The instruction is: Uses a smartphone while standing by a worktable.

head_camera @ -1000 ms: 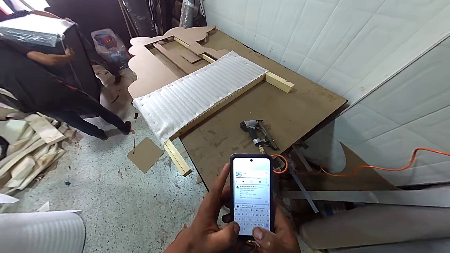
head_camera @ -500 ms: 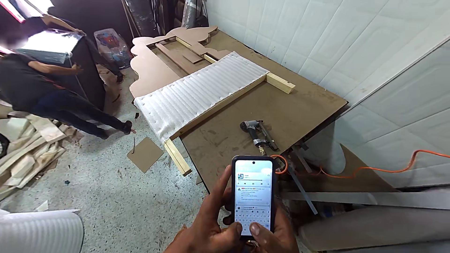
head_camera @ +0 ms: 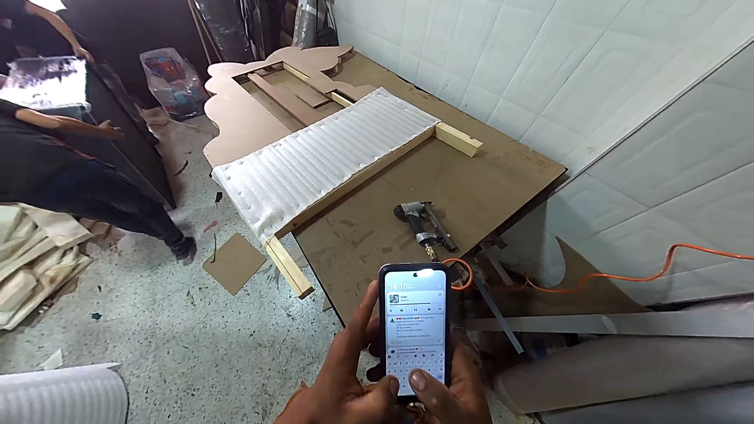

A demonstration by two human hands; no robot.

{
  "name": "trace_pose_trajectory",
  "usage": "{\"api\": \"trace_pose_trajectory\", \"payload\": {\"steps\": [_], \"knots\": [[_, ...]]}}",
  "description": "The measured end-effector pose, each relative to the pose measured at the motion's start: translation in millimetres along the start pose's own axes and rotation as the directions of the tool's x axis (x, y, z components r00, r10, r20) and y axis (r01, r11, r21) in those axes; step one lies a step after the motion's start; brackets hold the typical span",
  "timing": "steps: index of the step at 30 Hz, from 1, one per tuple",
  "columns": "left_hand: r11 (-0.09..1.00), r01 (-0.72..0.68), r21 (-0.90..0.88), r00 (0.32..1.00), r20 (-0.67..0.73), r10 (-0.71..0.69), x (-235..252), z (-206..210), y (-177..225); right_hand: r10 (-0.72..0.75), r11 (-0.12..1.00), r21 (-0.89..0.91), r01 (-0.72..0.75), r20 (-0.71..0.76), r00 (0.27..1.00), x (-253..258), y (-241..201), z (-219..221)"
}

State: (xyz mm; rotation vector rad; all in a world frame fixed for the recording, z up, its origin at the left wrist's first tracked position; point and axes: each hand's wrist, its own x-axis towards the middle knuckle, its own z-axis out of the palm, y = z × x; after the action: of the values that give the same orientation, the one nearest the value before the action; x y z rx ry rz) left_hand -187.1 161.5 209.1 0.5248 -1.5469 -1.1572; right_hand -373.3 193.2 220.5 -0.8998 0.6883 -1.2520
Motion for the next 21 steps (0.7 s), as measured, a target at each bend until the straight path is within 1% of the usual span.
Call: {"api": "trace_pose_trajectory", "payload": {"steps": [11, 17, 21], "knots": [[1.0, -0.005, -0.005, 1.0, -0.027, 0.005, -3, -4, 0, 0.023, 1.0, 0.0, -0.023, -0.003, 1.0, 4, 2, 5], [1.0, -0.004, 0.007, 0.992, -0.126, 0.005, -2, -3, 2, 0.024, 0.999, -0.045, -0.023, 0.032, 0.999, 9, 4, 9], [1.0, -0.005, 0.012, 0.989, -0.147, 0.006, -5, -7, 2, 0.026, 0.999, -0.024, -0.025, 0.057, 0.998, 13, 6, 11]]}}
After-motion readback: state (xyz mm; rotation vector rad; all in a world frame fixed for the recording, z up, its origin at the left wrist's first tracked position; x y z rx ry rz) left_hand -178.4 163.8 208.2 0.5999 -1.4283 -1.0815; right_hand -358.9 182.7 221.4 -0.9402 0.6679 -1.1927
